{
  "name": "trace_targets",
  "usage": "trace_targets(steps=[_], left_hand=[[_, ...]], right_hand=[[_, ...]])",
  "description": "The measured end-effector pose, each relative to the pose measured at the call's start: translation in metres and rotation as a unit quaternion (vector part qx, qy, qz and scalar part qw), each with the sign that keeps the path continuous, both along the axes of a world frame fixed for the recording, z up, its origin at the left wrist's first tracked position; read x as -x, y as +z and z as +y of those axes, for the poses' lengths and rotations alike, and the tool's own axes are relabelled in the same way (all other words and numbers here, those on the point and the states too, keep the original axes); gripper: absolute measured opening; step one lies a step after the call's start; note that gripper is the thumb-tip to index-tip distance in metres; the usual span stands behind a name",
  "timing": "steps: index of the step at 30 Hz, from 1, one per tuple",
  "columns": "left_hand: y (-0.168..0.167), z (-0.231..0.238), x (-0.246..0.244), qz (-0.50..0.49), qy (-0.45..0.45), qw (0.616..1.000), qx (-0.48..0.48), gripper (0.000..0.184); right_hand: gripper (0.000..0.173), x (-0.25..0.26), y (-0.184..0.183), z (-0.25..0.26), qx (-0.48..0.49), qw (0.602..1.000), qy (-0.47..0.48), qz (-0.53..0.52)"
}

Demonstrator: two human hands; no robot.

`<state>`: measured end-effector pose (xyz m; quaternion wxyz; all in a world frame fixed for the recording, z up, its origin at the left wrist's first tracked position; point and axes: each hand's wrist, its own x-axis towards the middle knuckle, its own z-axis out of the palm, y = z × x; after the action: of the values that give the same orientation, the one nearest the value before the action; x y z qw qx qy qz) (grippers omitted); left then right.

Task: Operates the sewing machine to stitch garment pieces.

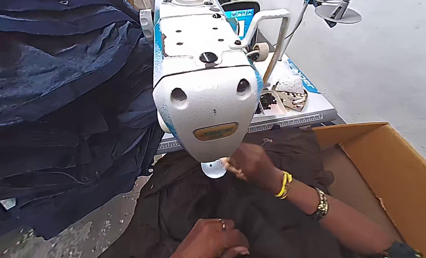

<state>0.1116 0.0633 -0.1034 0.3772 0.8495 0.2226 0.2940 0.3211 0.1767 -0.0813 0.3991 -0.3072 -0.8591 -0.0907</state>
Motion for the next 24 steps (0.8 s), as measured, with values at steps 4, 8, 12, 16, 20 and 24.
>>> trace_targets(steps=[4,8,12,16,20,24], left_hand=[[-0.009,0.014,0.000,0.006,0.061,0.998,-0.019,0.025],[-0.002,0.022,-0.001,-0.013,0.133,0.991,-0.021,0.026],[0.009,0.041,0.013,-0.067,0.197,0.978,-0.001,0.028],[0.008,0.072,0.025,-0.146,0.228,0.954,0.130,0.016],[0.010,0.092,0.015,-0.215,0.294,0.904,0.223,0.013],[0.013,0.095,0.010,-0.201,0.328,0.895,0.228,0.015]], right_hand=[[0.020,0.029,0.007,0.002,-0.080,0.994,-0.028,-0.063],[0.017,0.019,0.005,-0.006,0.046,0.999,0.012,0.019],[0.052,0.003,0.006,-0.043,0.350,0.924,0.138,0.064],[0.026,-0.005,-0.007,-0.030,0.349,0.917,0.069,0.180],[0.014,0.000,-0.018,-0.004,0.385,0.879,0.061,0.274],[0.015,0.000,-0.018,0.002,0.412,0.862,0.031,0.294]])
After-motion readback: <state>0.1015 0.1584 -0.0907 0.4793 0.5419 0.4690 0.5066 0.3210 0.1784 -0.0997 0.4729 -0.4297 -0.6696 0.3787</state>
